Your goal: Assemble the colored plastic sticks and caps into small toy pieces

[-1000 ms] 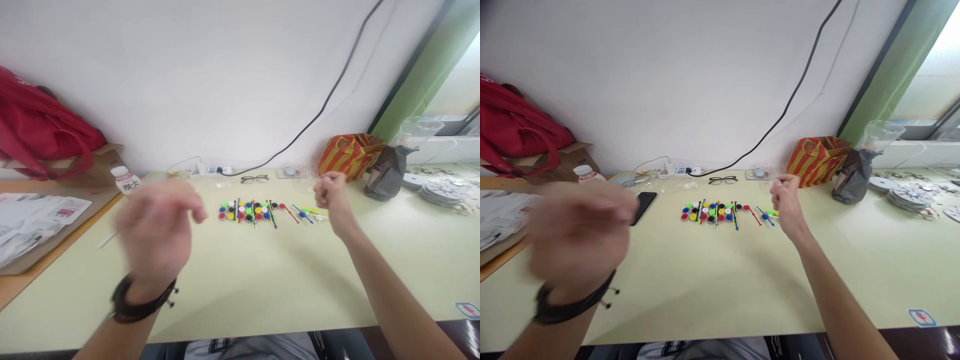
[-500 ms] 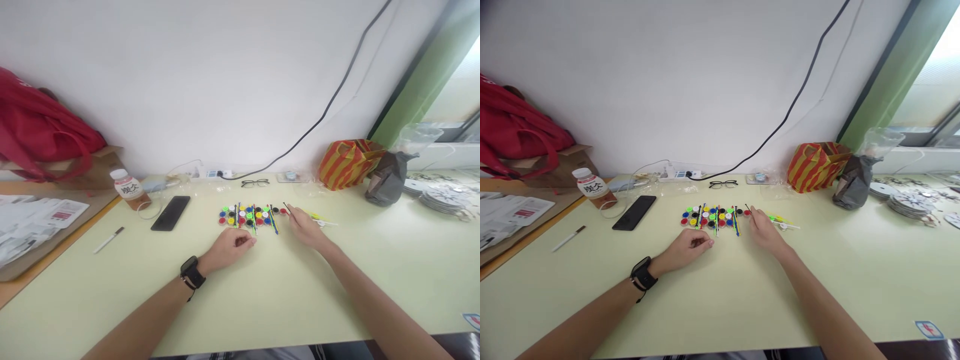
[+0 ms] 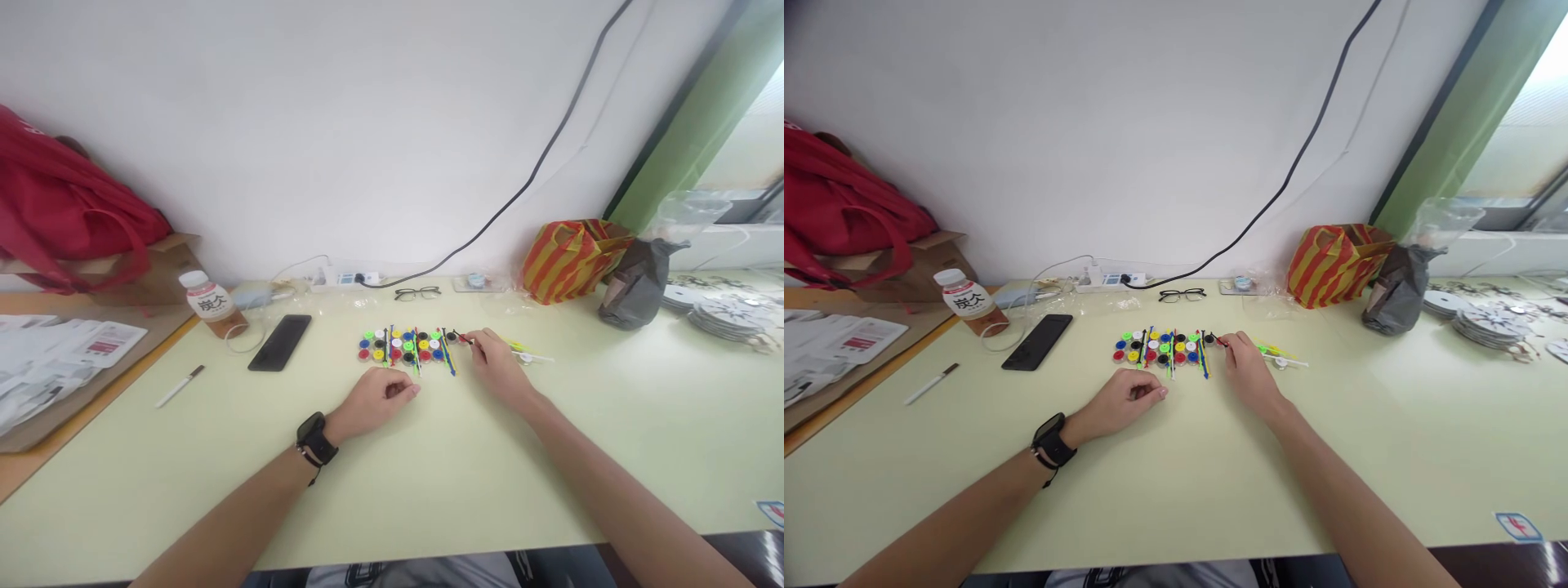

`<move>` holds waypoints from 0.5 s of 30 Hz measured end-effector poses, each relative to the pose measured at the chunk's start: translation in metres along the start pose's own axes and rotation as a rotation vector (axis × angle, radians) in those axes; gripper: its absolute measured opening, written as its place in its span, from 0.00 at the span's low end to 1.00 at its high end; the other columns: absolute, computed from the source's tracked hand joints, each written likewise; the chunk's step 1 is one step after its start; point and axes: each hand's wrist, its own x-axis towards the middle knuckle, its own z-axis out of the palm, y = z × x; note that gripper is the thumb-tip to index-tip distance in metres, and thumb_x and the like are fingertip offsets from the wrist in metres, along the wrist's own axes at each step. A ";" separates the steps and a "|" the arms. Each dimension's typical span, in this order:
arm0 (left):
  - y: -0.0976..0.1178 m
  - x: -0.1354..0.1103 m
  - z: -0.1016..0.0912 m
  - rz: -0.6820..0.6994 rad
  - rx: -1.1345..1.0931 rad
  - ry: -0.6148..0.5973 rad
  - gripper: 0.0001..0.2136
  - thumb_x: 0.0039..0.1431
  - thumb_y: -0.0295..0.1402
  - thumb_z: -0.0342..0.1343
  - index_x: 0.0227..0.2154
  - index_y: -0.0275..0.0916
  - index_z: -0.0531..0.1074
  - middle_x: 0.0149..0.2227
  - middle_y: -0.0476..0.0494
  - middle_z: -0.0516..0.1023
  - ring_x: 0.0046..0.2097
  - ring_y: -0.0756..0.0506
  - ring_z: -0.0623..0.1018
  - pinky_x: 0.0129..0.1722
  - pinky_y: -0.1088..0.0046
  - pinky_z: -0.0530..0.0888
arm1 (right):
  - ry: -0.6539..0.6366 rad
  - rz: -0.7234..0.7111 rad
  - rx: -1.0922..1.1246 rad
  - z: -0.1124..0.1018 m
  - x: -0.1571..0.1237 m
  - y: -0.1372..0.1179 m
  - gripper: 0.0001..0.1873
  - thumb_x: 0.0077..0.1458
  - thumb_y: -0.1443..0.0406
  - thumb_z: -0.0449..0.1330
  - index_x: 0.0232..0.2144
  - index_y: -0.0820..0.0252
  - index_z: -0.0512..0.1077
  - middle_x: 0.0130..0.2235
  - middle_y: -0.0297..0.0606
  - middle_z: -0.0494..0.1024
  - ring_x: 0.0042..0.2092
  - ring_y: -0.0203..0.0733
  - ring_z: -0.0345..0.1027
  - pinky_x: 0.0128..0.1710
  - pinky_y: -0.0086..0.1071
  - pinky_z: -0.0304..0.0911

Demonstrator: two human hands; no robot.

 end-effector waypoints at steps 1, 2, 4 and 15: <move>0.000 0.000 0.000 0.000 0.001 -0.003 0.17 0.67 0.42 0.53 0.27 0.37 0.75 0.25 0.50 0.70 0.28 0.49 0.67 0.28 0.72 0.61 | -0.003 0.000 0.006 0.001 0.000 0.000 0.16 0.66 0.69 0.46 0.47 0.57 0.72 0.45 0.44 0.75 0.48 0.48 0.71 0.50 0.41 0.65; 0.000 0.000 -0.001 0.001 0.004 -0.006 0.17 0.67 0.42 0.53 0.27 0.37 0.75 0.25 0.50 0.70 0.28 0.49 0.67 0.28 0.72 0.61 | -0.007 0.001 0.007 0.002 -0.001 0.001 0.16 0.66 0.69 0.46 0.47 0.57 0.72 0.46 0.45 0.75 0.49 0.48 0.71 0.51 0.41 0.65; 0.000 0.000 -0.001 0.002 0.012 -0.014 0.17 0.67 0.42 0.53 0.27 0.38 0.75 0.25 0.50 0.71 0.28 0.49 0.67 0.28 0.72 0.61 | -0.015 0.010 0.002 0.004 -0.001 0.002 0.17 0.65 0.70 0.47 0.49 0.57 0.72 0.47 0.45 0.75 0.49 0.47 0.71 0.52 0.41 0.64; -0.001 0.000 0.000 0.018 0.006 0.005 0.17 0.67 0.42 0.53 0.26 0.38 0.73 0.25 0.50 0.69 0.28 0.49 0.66 0.27 0.72 0.61 | -0.046 0.000 -0.093 -0.011 0.000 -0.009 0.14 0.58 0.73 0.50 0.39 0.59 0.75 0.40 0.42 0.76 0.40 0.45 0.72 0.40 0.36 0.63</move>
